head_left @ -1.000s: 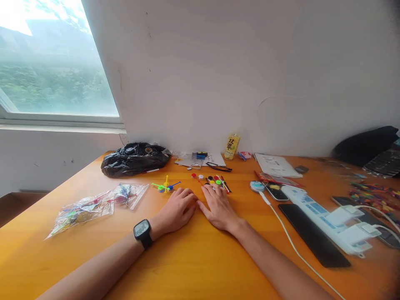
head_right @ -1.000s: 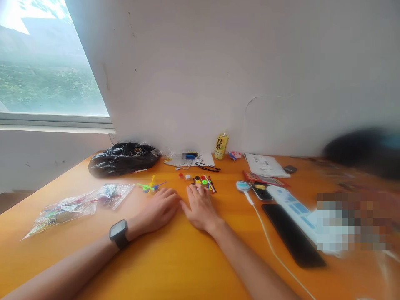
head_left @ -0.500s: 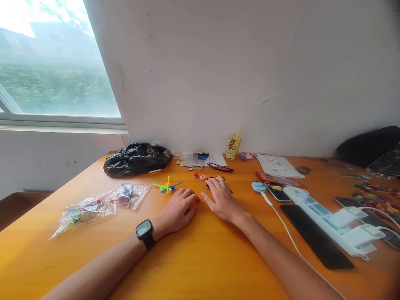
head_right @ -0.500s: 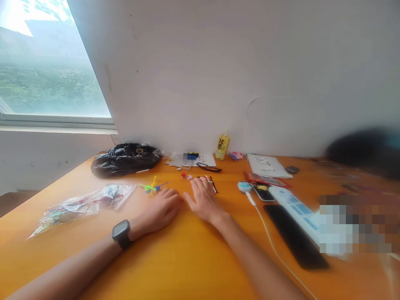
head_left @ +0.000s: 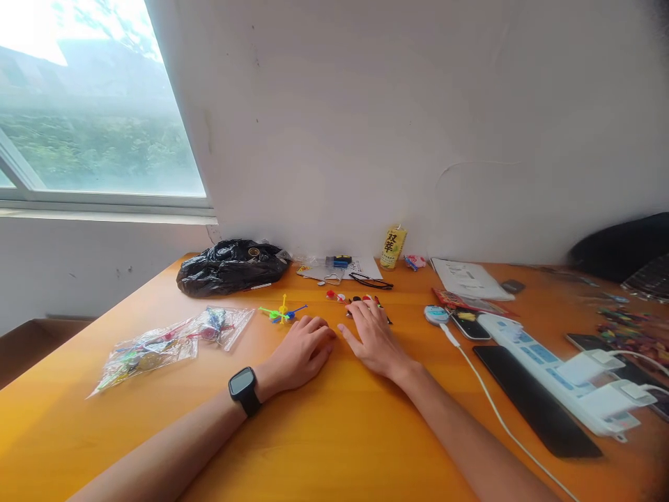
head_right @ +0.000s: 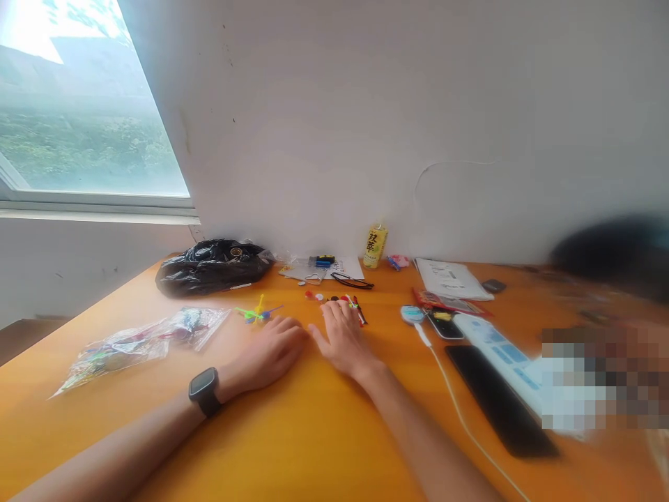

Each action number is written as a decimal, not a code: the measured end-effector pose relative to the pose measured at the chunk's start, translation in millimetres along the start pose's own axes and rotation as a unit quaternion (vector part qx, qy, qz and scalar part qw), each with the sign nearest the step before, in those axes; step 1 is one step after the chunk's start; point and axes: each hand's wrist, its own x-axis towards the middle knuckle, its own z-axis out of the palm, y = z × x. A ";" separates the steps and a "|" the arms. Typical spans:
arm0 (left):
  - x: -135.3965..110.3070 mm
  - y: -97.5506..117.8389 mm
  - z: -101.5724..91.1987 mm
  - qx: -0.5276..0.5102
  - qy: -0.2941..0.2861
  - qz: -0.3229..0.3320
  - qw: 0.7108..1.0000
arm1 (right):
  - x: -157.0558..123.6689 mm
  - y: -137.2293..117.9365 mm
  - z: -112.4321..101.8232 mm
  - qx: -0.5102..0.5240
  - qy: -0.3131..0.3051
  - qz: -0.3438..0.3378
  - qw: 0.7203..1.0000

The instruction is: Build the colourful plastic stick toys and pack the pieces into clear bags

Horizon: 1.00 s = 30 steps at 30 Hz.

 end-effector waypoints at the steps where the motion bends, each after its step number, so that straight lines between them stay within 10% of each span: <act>1: -0.1 0.0 -0.1 -0.001 -0.001 -0.001 1.000 | 0.2 0.5 0.1 -0.001 -0.001 0.003 1.000; 22: 0.8 -1.1 0.8 0.000 -0.017 -0.007 1.000 | 1.9 5.4 0.9 0.003 -0.005 -0.006 1.000; 30: -5.0 -12.7 13.5 -0.014 0.057 -0.048 0.997 | 1.8 4.8 -6.4 0.072 0.054 -0.037 0.995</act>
